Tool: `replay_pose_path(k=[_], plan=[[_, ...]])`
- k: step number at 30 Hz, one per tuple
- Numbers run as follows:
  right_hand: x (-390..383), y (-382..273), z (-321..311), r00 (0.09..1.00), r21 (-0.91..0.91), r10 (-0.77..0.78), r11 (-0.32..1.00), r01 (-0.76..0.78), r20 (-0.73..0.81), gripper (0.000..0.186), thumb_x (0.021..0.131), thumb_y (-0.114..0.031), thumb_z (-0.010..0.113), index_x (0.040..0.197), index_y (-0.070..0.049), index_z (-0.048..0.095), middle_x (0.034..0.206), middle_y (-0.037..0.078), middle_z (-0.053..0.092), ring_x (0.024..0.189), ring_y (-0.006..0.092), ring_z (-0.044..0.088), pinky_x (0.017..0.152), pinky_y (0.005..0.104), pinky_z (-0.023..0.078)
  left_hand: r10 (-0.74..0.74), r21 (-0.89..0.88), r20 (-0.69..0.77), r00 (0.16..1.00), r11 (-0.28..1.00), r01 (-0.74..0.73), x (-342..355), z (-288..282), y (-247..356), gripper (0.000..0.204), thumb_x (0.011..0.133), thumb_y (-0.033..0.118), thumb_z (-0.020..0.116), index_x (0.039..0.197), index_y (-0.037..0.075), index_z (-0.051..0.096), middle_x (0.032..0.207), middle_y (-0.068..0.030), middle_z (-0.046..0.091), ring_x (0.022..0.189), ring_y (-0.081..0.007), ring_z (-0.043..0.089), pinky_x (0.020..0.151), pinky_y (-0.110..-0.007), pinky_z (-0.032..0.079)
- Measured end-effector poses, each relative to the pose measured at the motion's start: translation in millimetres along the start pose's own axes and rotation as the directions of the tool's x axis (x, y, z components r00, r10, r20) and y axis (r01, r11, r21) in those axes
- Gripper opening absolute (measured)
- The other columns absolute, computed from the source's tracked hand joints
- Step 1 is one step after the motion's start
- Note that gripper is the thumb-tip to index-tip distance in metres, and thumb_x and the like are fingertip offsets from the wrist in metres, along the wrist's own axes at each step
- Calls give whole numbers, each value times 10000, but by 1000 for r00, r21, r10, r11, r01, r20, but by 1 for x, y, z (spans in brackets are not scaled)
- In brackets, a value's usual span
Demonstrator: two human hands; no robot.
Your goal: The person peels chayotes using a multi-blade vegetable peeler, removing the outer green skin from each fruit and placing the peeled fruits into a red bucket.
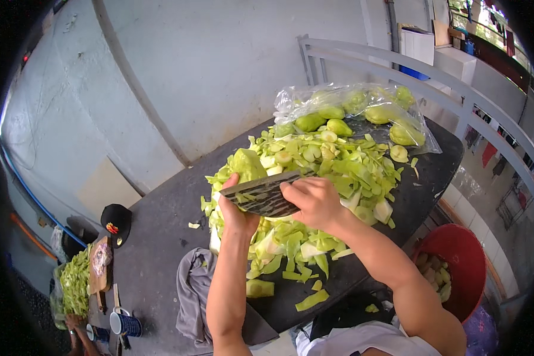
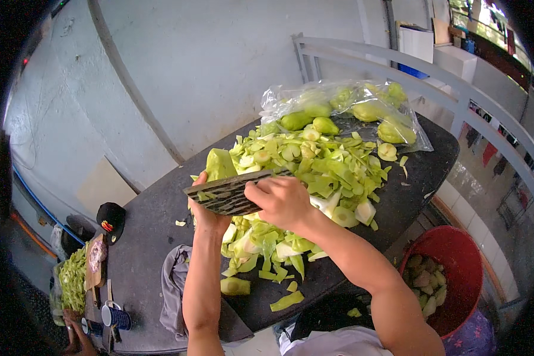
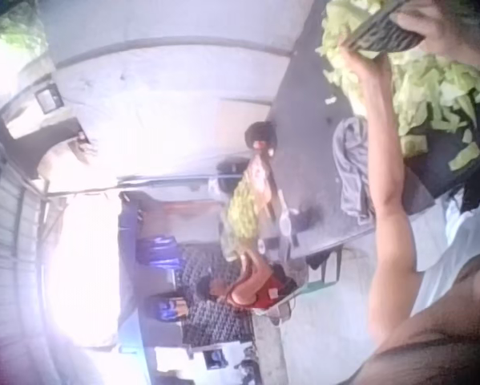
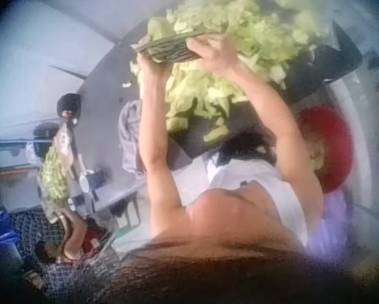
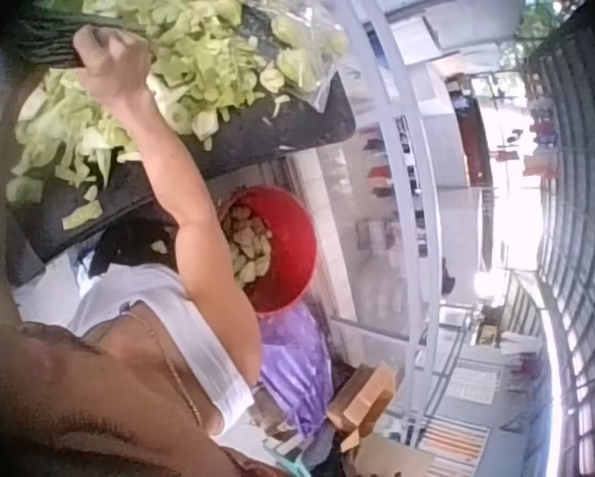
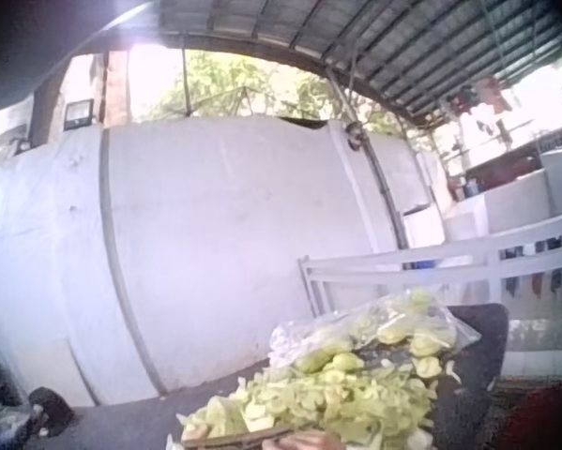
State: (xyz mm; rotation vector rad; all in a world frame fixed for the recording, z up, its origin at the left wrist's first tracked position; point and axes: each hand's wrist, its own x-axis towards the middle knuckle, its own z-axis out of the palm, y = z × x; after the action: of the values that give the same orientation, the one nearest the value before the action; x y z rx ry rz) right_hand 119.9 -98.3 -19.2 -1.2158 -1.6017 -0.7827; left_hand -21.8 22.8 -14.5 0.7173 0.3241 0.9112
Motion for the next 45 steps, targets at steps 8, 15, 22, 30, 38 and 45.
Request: replay_pose_path(k=[8, 15, 22, 30, 38, 45], plan=[[-5, 21, -2, 984, -45, 158, 987, -155, 80, 171, 744, -34, 631, 896, -77, 566, 598, 102, 568, 538, 290, 632, 512, 416, 524, -21, 75, 98, 995, 997, 13, -6, 10, -3, 499, 889, 399, 542, 1230, 38, 595, 1169, -143, 658, 1002, -316, 648, 902, -475, 502], [-6, 13, 8, 997, 61, -61, 996, 64, -45, 182, 722, 9, 624, 832, -95, 523, 549, 44, 547, 489, 250, 614, 425, 378, 494, -10, 57, 38, 999, 998, 8, -2, 9, -1, 465, 905, 438, 545, 1180, 70, 623, 1095, -138, 675, 986, -305, 645, 887, -483, 503], [-7, 20, 10, 1000, -74, 21, 997, -23, -19, 149, 791, 52, 544, 876, -69, 562, 627, 80, 619, 471, 227, 609, 405, 364, 485, -18, 31, 31, 999, 999, 17, -5, 14, 6, 483, 900, 428, 506, 1190, 58, 619, 1096, -112, 670, 949, -320, 643, 798, -498, 501], [-9, 36, 0, 813, -310, 492, 861, -402, 312, 191, 821, -22, 608, 999, -24, 540, 686, 147, 673, 560, 317, 657, 489, 409, 519, -63, 20, 117, 991, 998, 61, -7, 20, 6, 460, 914, 382, 522, 1230, 55, 598, 1123, -110, 659, 1037, -318, 614, 879, -476, 480], [-7, -2, 7, 994, -65, -102, 993, 100, -33, 250, 689, -23, 647, 932, -17, 589, 645, 34, 559, 588, 216, 617, 529, 337, 514, 39, -83, 22, 999, 996, -37, 7, -5, 7, 501, 941, 491, 501, 1143, 56, 647, 1103, -132, 687, 992, -275, 661, 899, -432, 526], [-12, -7, 8, 981, -117, -193, 974, 194, 24, 299, 721, -52, 640, 1011, 21, 626, 697, 62, 591, 610, 232, 612, 516, 331, 466, -9, -116, 176, 984, 993, 29, -6, 5, 7, 481, 938, 483, 490, 1073, 50, 648, 995, -148, 706, 892, -284, 689, 835, -396, 556]])
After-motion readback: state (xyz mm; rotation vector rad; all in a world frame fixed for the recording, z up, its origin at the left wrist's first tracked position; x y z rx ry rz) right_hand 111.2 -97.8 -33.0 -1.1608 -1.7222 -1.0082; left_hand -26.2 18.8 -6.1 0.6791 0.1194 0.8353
